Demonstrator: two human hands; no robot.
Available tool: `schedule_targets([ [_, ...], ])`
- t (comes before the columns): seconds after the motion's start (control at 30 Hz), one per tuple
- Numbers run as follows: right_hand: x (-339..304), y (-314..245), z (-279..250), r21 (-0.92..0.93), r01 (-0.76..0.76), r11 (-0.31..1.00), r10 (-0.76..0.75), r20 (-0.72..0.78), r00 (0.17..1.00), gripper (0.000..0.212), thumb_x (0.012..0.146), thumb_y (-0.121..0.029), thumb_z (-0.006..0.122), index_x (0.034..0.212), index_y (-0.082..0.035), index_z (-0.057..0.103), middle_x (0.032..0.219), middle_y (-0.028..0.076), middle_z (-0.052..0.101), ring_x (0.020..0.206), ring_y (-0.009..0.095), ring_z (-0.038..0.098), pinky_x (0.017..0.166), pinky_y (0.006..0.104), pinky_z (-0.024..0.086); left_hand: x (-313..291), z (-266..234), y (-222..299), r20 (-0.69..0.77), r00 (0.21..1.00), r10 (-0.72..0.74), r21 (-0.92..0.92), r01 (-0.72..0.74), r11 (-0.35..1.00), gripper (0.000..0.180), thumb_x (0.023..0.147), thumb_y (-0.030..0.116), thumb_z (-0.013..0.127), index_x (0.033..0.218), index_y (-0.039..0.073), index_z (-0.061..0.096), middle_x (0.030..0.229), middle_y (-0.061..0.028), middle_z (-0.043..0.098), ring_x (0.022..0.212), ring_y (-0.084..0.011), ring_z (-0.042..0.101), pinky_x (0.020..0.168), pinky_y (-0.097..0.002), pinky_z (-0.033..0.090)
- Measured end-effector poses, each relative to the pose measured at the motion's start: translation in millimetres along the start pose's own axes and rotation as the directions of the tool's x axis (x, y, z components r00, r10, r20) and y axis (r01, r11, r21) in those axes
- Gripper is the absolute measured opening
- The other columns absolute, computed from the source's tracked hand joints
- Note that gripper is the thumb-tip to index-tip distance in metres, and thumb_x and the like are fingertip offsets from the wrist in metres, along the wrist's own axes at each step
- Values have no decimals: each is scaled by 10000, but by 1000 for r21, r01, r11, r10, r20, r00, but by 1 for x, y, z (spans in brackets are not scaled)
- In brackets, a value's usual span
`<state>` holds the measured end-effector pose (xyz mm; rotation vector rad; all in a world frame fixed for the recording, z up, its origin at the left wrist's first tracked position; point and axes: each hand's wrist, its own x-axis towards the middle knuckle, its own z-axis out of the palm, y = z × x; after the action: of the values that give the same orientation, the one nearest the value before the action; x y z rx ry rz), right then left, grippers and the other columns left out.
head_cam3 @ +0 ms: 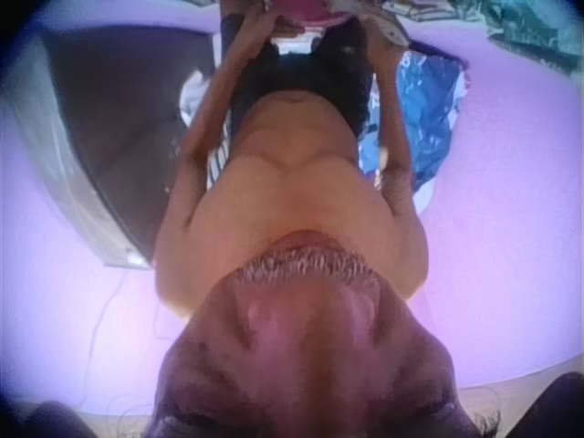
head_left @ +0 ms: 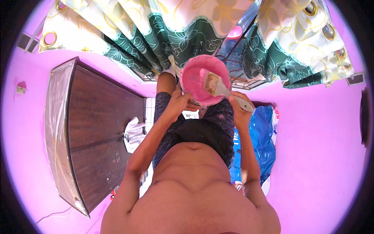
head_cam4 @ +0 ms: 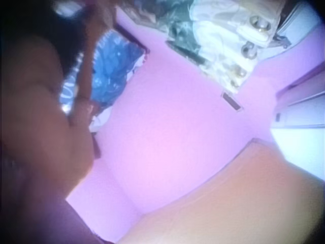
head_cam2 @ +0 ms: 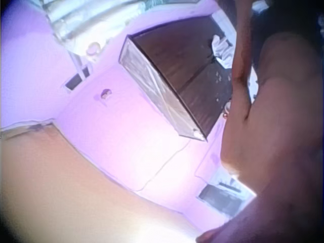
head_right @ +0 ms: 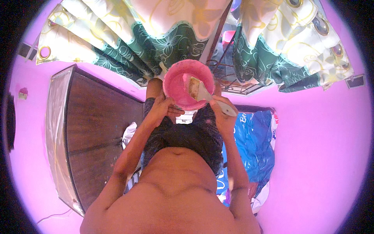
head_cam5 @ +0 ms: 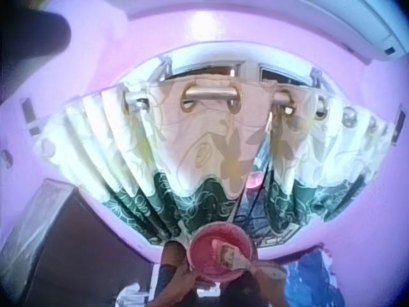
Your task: The person paints the upper wall and ceiling area near a window using a paintbrush and a pink bucket of paint. They repeatedly dip the brush into the bucket and apply paint to the wall above the curtain rod and around the air conditioner unit.
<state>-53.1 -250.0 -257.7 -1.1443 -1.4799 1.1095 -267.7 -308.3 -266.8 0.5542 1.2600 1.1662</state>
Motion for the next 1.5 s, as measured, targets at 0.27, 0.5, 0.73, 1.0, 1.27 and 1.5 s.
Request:
schedule_targets([
  [0.27,-9,10,-4,207,-73,976,80,-26,996,221,841,-100,649,1028,12,611,903,102,656,833,175,640,739,264,509,-8,-1,1,-18,1000,-18,-24,18,1000,459,869,183,466,1246,-30,314,998,-238,601,771,-322,677,645,-372,577],
  [0.5,-23,23,-5,794,-328,512,391,124,912,251,880,-145,602,1088,-14,556,961,152,653,859,236,664,738,299,547,1,-14,-19,48,998,-49,-78,52,996,450,885,228,469,1239,-32,373,999,-232,610,764,-316,674,662,-373,574],
  [0.73,12,-28,-70,940,-113,323,187,53,981,218,879,-171,593,1069,-64,573,949,159,650,865,234,650,748,338,557,9,-34,-31,9,999,-39,-103,40,994,413,854,206,481,1165,-62,435,935,-220,615,763,-314,672,622,-381,578],
  [1.0,90,-171,-212,658,566,496,-163,-570,806,266,886,-122,571,1109,13,515,1056,134,590,963,277,618,843,333,544,16,-45,-41,8,998,-64,-182,64,981,349,831,157,475,1099,-52,392,915,-230,601,749,-342,664,612,-422,577],
  [1.27,252,-235,-354,182,794,580,-446,-745,496,268,824,-31,640,1064,58,560,956,158,627,819,253,658,755,310,554,15,-51,-51,-42,992,-117,-158,109,981,326,827,158,469,1082,-33,398,915,-221,607,733,-343,666,620,-420,579],
  [1.5,338,-218,-381,-54,652,756,-428,-794,432,171,810,-23,636,961,57,630,860,136,660,733,202,662,663,284,569,16,-34,-39,-64,995,-79,-62,75,995,382,828,195,470,1114,-58,461,918,-195,631,738,-314,666,642,-400,577],
])
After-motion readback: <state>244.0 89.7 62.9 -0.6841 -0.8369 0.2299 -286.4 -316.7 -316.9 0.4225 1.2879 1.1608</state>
